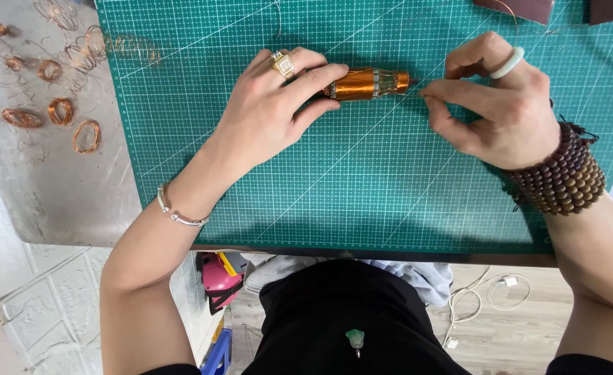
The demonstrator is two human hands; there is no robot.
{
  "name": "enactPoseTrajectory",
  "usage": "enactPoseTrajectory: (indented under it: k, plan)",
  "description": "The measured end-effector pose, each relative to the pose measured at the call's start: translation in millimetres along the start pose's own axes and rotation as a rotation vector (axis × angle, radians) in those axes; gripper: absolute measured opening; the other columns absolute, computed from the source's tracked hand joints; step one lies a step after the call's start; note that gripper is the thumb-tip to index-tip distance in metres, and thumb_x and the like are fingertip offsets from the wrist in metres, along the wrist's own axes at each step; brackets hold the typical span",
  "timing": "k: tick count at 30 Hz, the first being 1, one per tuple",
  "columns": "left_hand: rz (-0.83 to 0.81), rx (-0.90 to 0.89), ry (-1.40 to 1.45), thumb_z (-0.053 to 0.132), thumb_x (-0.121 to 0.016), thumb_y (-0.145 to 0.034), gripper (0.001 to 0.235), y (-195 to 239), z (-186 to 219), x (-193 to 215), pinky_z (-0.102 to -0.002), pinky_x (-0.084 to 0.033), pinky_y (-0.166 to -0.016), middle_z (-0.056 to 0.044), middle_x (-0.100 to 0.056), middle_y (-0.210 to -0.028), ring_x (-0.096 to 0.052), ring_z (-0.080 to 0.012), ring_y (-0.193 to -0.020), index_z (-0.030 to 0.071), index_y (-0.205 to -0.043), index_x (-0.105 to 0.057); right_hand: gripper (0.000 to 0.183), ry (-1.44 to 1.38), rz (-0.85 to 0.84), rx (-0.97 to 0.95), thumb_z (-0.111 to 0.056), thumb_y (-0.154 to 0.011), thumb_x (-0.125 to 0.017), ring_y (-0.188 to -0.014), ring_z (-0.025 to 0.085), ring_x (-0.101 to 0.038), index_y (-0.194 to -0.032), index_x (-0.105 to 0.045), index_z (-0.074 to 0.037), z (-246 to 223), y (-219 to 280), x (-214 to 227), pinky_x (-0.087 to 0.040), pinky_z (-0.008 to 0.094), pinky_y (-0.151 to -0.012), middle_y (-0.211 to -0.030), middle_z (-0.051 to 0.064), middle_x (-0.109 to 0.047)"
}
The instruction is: Winding thin copper wire around a metal rotor component on a workbench.
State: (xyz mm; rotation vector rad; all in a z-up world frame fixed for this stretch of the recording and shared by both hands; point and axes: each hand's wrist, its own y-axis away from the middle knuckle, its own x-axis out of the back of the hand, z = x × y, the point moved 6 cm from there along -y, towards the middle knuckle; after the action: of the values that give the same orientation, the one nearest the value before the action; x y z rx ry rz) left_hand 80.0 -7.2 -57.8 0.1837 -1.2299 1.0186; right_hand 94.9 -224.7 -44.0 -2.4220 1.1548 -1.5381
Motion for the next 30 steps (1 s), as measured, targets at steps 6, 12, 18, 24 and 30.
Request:
enactPoseTrajectory:
  k: [6,12,18,24,30]
  plan:
    - [-0.016,0.006,0.047,0.015,-0.079,-0.091,0.034,-1.0,-0.6,1.2,-0.033,-0.047,-0.073,-0.008,-0.057,-0.108,-0.06,-0.0202,-0.088,0.006,-0.118,-0.06,0.005,-0.001,0.007,-0.002,0.009,-0.095,-0.069,-0.078,0.028,-0.055,-0.091,-0.07,0.011,0.1,-0.4,1.1,-0.051,0.034,-0.067,-0.099,0.02,-0.048]
    - [-0.015,0.001,0.037,0.015,-0.079,-0.091,0.035,-0.8,-0.5,1.3,-0.033,-0.05,-0.075,-0.008,-0.057,-0.109,-0.06,-0.0201,-0.088,0.006,-0.118,-0.06,0.005,0.051,0.027,-0.004,0.007,-0.095,-0.07,-0.076,0.027,-0.055,-0.091,-0.071,0.009,-0.1,2.2,0.7,-0.048,0.034,-0.064,-0.099,0.02,-0.05]
    - [-0.016,0.009,0.054,0.015,-0.079,-0.09,0.035,-0.6,-1.0,1.1,-0.035,-0.051,-0.078,-0.008,-0.057,-0.109,-0.06,-0.0216,-0.087,0.006,-0.119,-0.06,0.005,0.049,0.041,-0.005,0.007,-0.095,-0.07,-0.079,0.029,-0.057,-0.09,-0.071,0.008,0.0,2.9,0.0,-0.05,0.035,-0.065,-0.099,0.021,-0.05]
    - [-0.014,0.009,0.065,0.014,-0.078,-0.091,0.034,-1.5,-0.3,1.8,-0.036,-0.052,-0.079,-0.009,-0.057,-0.109,-0.06,-0.0222,-0.088,0.005,-0.118,-0.06,0.005,-0.011,0.04,0.026,0.007,-0.093,-0.067,-0.076,0.029,-0.056,-0.091,-0.07,0.011,-6.5,-3.9,-1.5,-0.052,0.035,-0.063,-0.096,0.021,-0.049]
    - [-0.01,0.008,0.068,0.015,-0.078,-0.09,0.034,-2.2,0.0,1.5,-0.036,-0.053,-0.078,-0.009,-0.057,-0.107,-0.06,-0.0216,-0.087,0.005,-0.117,-0.06,0.004,-0.009,0.036,0.008,0.005,-0.093,-0.069,-0.082,0.03,-0.057,-0.093,-0.069,0.009,-4.1,-6.0,-5.2,-0.052,0.038,-0.071,-0.098,0.02,-0.049]
